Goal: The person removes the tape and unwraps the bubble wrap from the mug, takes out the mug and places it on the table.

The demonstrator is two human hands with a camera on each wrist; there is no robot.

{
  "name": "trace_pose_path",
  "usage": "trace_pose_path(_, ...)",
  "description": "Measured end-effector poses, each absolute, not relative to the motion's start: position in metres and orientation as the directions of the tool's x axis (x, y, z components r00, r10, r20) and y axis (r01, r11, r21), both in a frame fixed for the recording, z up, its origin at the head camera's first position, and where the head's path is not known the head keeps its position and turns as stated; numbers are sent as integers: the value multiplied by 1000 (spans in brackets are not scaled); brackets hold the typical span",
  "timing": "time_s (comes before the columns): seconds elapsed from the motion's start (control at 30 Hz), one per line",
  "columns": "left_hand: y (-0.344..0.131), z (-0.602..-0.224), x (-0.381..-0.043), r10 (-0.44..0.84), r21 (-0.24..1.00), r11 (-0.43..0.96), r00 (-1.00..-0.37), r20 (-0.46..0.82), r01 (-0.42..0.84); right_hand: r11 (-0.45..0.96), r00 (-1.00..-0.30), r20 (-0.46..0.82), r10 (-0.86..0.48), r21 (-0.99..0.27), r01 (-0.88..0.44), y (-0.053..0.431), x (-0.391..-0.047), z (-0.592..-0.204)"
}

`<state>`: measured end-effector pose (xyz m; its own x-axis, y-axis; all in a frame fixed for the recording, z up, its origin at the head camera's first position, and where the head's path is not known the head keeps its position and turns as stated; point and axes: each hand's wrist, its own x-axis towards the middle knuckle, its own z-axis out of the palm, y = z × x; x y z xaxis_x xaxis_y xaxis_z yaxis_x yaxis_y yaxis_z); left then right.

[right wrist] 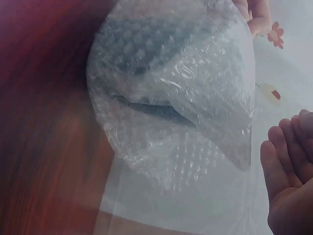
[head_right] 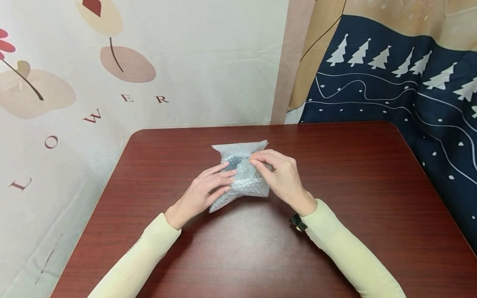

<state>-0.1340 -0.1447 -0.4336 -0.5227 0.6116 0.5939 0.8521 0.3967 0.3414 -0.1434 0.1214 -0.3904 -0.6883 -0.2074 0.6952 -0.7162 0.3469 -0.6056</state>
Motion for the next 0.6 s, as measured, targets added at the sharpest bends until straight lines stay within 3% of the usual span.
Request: trace_pose_path(0.6,-145,-433,-134,610,347,395,-525,593,851,356,-744,657,-118,-672,-650,122,-179,-377)
